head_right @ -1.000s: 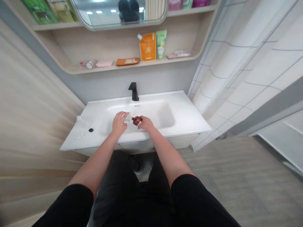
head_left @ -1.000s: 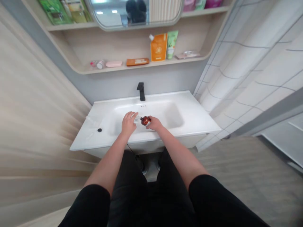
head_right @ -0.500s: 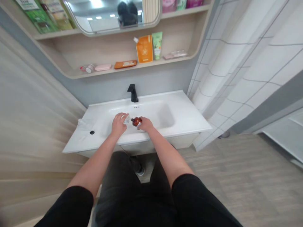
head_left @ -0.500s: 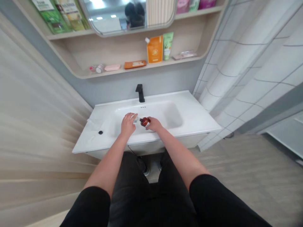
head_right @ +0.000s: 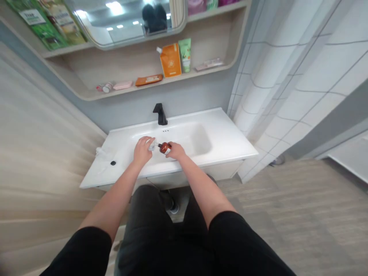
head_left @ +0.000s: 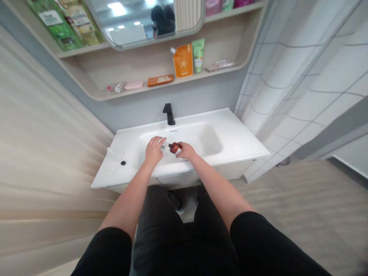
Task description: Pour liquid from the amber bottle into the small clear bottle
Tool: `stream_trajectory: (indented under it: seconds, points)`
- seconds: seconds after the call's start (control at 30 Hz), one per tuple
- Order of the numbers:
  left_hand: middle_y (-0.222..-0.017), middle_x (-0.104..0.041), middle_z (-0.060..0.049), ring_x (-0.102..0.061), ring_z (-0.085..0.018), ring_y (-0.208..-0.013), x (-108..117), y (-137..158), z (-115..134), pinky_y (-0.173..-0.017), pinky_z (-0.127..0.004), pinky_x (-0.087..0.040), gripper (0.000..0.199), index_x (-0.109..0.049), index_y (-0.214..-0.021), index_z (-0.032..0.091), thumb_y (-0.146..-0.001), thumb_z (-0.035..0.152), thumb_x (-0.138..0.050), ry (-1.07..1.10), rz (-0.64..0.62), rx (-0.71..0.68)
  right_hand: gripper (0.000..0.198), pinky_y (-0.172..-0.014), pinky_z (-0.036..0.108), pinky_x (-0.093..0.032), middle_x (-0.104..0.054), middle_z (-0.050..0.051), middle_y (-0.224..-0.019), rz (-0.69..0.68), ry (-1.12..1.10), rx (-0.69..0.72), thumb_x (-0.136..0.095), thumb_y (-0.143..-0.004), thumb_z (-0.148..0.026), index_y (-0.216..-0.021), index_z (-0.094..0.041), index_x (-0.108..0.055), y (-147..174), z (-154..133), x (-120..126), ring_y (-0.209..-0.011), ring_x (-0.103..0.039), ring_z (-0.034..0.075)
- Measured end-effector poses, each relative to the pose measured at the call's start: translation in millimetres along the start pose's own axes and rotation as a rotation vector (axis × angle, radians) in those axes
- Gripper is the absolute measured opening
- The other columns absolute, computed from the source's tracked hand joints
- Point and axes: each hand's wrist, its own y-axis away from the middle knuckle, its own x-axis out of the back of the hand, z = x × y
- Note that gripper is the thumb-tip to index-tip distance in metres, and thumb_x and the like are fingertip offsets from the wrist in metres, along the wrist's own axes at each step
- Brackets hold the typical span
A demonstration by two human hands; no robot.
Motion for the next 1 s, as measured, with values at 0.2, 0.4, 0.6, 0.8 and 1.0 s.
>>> stream_trajectory:
  seconds: [0.2, 0.4, 0.6, 0.8, 1.0]
  points:
    - [-0.151, -0.067, -0.015, -0.054, -0.035, -0.149, 11, -9, 3, -0.131, -0.056, -0.045, 0.081, -0.068, -0.153, 0.022, -0.077, -0.003, -0.060, -0.026, -0.054, -0.007, 0.073, -0.093, 0.037, -0.058, -0.083, 0.007, -0.119, 0.034, -0.044, 0.016, -0.103, -0.063, -0.033, -0.130, -0.022, -0.075, 0, 2, -1, -0.106, -0.077, 0.031]
    - [-0.152, -0.067, -0.013, -0.054, -0.036, -0.150, 20, -15, 6, -0.129, -0.059, -0.045, 0.083, -0.066, -0.156, 0.025, -0.078, -0.002, -0.060, -0.053, -0.077, -0.009, 0.074, -0.095, 0.038, -0.058, -0.083, 0.007, -0.119, 0.067, -0.100, 0.050, -0.103, -0.064, -0.030, -0.132, -0.022, -0.075, 3, -1, 1, -0.106, -0.077, 0.030]
    - [-0.152, -0.067, -0.014, -0.053, -0.036, -0.151, 28, -19, 10, -0.129, -0.057, -0.045, 0.082, -0.066, -0.156, 0.024, -0.078, -0.001, -0.059, -0.075, -0.089, -0.039, 0.073, -0.097, 0.038, -0.059, -0.082, 0.007, -0.120, 0.088, -0.126, 0.067, -0.102, -0.064, -0.030, -0.132, -0.024, -0.076, 4, -3, 3, -0.107, -0.077, 0.030]
    - [-0.153, -0.066, -0.013, -0.051, -0.035, -0.152, 32, -23, 12, -0.130, -0.056, -0.044, 0.080, -0.066, -0.155, 0.025, -0.079, 0.000, -0.060, -0.098, -0.118, -0.047, 0.069, -0.096, 0.038, -0.059, -0.082, 0.007, -0.119, 0.094, -0.127, 0.065, -0.101, -0.065, -0.030, -0.129, -0.023, -0.076, 6, -7, 6, -0.105, -0.077, 0.030]
    - [-0.152, -0.067, -0.014, -0.052, -0.036, -0.151, 36, -29, 15, -0.128, -0.058, -0.046, 0.081, -0.066, -0.157, 0.025, -0.079, 0.000, -0.059, -0.102, -0.120, -0.066, 0.072, -0.095, 0.038, -0.059, -0.082, 0.008, -0.118, 0.101, -0.120, 0.056, -0.103, -0.065, -0.035, -0.130, -0.023, -0.075, 7, -8, 6, -0.105, -0.077, 0.031]
